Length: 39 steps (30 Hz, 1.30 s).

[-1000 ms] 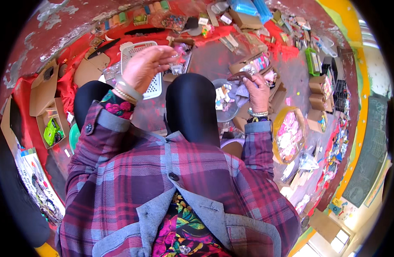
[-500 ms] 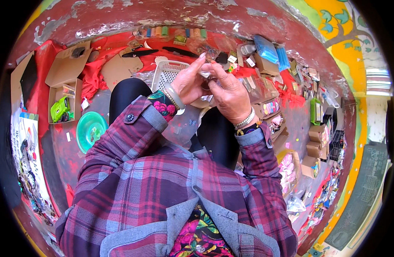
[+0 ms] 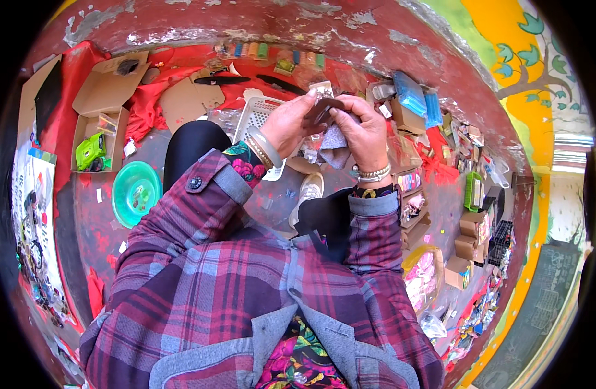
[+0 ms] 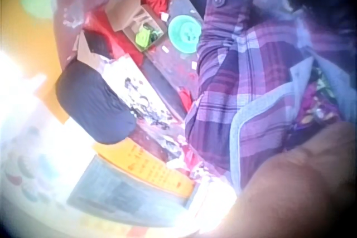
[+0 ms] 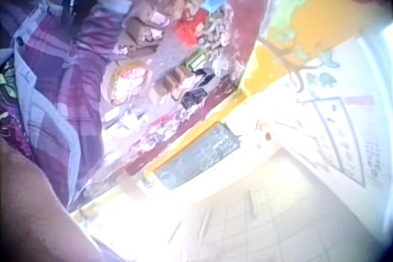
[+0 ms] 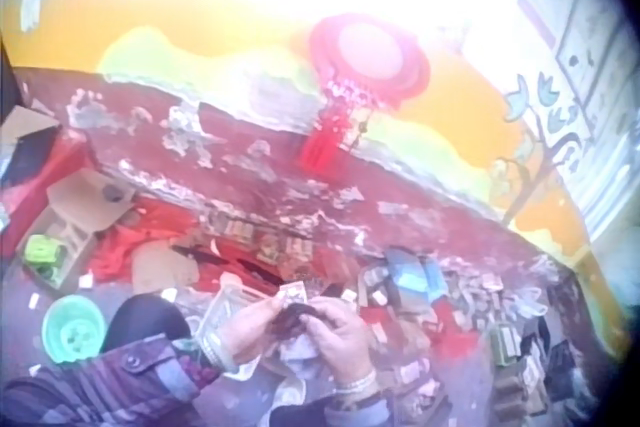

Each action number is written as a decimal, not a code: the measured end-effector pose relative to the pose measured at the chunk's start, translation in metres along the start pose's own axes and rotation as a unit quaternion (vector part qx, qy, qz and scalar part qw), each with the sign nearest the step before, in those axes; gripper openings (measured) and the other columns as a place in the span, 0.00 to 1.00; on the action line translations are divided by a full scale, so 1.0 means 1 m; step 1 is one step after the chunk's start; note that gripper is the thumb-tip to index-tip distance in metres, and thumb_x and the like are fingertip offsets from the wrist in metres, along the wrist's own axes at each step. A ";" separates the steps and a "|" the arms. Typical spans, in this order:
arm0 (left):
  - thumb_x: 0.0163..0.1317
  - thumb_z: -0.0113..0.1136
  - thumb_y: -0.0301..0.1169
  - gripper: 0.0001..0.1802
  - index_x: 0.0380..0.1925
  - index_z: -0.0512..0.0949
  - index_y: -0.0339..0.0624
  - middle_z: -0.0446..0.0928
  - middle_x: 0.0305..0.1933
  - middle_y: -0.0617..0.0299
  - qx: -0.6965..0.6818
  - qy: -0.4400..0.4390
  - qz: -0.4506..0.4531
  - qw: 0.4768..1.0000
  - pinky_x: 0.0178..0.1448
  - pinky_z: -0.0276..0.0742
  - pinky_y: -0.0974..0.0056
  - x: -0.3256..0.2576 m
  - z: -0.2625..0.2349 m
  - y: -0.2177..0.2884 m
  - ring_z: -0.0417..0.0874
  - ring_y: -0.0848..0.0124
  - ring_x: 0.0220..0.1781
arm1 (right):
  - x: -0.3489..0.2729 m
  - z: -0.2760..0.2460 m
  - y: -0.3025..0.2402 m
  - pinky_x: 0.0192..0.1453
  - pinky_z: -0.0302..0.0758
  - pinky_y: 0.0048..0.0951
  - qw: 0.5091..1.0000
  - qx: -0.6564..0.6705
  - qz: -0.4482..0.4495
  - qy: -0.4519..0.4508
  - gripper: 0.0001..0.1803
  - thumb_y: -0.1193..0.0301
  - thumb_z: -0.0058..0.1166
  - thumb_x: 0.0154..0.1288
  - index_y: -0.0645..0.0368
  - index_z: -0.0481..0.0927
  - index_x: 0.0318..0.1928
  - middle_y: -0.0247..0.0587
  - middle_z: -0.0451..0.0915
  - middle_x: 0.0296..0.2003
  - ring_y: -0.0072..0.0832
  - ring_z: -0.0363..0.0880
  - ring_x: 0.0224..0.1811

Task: The person sits on the floor and wipes various small items, including plastic containers and boxes, with a cloth. They pick up each item, wipe it thoroughly, and place it into a white plastic basket.

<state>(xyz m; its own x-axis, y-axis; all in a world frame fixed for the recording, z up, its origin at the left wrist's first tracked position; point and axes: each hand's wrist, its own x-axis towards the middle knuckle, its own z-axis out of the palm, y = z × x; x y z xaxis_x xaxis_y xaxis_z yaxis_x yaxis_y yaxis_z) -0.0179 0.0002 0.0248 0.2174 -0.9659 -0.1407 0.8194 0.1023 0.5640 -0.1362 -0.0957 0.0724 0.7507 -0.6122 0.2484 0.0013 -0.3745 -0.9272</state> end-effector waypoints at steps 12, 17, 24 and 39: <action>0.67 0.39 0.41 0.18 0.49 0.69 0.41 0.75 0.43 0.60 -0.074 0.009 0.031 0.997 0.48 0.73 0.65 0.015 -0.003 -0.021 0.77 0.71 0.43 | -0.015 -0.004 0.021 0.46 0.71 0.26 0.994 -0.101 -0.039 -0.001 0.09 0.74 0.62 0.45 0.62 0.80 0.29 0.42 0.71 0.42 0.30 0.72 0.45; 0.68 0.37 0.40 0.16 0.43 0.70 0.41 0.75 0.37 0.60 -0.081 0.086 0.065 0.991 0.41 0.76 0.64 0.015 0.003 -0.033 0.77 0.71 0.37 | -0.019 0.006 0.022 0.40 0.72 0.27 0.984 -0.169 -0.053 0.011 0.09 0.70 0.63 0.43 0.59 0.80 0.27 0.45 0.71 0.40 0.34 0.74 0.41; 0.67 0.38 0.40 0.15 0.41 0.68 0.41 0.75 0.31 0.59 0.021 0.098 0.087 0.991 0.23 0.70 0.73 0.014 -0.007 -0.027 0.76 0.75 0.27 | -0.014 -0.005 0.023 0.41 0.72 0.24 0.997 -0.076 -0.021 0.012 0.08 0.70 0.60 0.50 0.61 0.80 0.30 0.39 0.74 0.37 0.27 0.75 0.39; 0.66 0.40 0.36 0.12 0.40 0.69 0.41 0.73 0.29 0.63 0.116 0.062 0.007 0.991 0.21 0.63 0.77 0.004 0.008 -0.019 0.71 0.79 0.22 | -0.011 0.005 0.019 0.47 0.71 0.25 0.997 0.024 0.006 0.073 0.19 0.76 0.56 0.53 0.58 0.71 0.48 0.39 0.73 0.41 0.27 0.74 0.41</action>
<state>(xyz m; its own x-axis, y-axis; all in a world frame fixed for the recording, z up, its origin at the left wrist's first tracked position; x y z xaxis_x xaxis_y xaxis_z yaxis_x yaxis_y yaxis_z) -0.0368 -0.0078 0.0201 0.3029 -0.9268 -0.2219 0.6743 0.0438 0.7372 -0.1411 -0.0932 0.0508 0.6469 -0.7121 0.2727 0.0276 -0.3356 -0.9416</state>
